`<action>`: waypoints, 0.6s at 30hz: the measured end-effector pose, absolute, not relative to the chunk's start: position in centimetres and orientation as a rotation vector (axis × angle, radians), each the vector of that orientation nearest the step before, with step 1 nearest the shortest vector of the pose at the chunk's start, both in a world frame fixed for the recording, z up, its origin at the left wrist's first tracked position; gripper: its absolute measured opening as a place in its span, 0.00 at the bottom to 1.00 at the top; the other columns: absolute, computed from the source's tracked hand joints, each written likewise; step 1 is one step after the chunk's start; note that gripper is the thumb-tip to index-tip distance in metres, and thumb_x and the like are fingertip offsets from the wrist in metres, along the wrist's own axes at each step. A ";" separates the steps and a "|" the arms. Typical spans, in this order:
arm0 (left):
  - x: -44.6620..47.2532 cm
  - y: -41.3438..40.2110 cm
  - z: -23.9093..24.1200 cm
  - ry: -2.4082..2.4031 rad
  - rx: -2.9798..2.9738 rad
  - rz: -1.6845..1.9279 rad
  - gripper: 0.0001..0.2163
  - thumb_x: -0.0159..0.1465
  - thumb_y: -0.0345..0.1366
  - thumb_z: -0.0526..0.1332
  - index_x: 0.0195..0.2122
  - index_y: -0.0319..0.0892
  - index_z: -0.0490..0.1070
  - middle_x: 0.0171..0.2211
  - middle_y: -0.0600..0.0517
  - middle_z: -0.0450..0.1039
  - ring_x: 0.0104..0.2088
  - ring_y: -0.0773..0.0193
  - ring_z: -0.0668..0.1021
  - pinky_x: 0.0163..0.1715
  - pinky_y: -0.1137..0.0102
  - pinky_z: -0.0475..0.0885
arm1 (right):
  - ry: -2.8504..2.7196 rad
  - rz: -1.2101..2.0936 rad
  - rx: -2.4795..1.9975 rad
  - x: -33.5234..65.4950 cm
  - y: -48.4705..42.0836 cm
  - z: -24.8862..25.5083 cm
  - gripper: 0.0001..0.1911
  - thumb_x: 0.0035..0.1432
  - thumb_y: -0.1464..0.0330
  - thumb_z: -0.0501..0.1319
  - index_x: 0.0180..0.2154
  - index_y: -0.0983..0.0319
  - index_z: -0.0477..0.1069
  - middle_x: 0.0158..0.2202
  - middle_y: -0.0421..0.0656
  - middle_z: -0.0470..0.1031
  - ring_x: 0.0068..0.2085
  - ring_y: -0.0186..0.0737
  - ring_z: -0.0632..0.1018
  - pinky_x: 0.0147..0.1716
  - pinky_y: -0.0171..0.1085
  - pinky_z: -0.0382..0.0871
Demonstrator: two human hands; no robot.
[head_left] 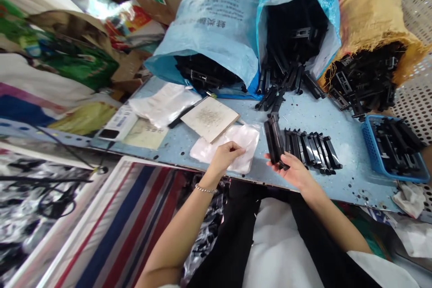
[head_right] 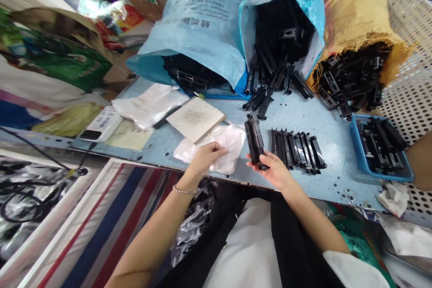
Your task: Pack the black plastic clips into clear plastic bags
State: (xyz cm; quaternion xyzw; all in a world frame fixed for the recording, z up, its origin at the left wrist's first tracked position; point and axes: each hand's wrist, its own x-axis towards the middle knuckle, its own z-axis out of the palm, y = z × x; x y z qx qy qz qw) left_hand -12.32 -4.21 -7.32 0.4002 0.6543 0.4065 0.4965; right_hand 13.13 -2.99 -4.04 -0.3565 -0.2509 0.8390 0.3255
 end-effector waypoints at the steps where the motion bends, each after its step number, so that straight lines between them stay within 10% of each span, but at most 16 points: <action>1: -12.5 -4.2 -7.2 1.543 0.908 0.978 0.14 0.52 0.47 0.68 0.27 0.40 0.74 0.22 0.54 0.71 0.22 0.69 0.68 0.23 0.73 0.60 | -0.616 2.284 -0.900 12.5 -3.0 -4.1 0.19 0.51 0.62 0.72 0.43 0.63 0.76 0.48 0.50 0.81 0.40 0.40 0.83 0.38 0.34 0.76; 10: -11.9 -4.8 -6.9 1.484 0.909 1.036 0.12 0.45 0.36 0.70 0.26 0.40 0.68 0.23 0.57 0.70 0.24 0.69 0.71 0.26 0.74 0.65 | -0.421 2.440 -0.776 6.7 -2.8 -6.4 0.11 0.54 0.67 0.71 0.36 0.67 0.75 0.32 0.46 0.82 0.35 0.40 0.84 0.30 0.29 0.76; 18: -14.9 -6.9 -5.4 1.718 1.746 1.087 0.10 0.61 0.27 0.55 0.33 0.41 0.75 0.37 0.45 0.78 0.43 0.56 0.79 0.48 0.58 0.75 | -0.443 2.213 -0.942 8.7 -0.5 -6.8 0.13 0.46 0.68 0.76 0.29 0.64 0.73 0.29 0.41 0.79 0.35 0.41 0.84 0.28 0.30 0.74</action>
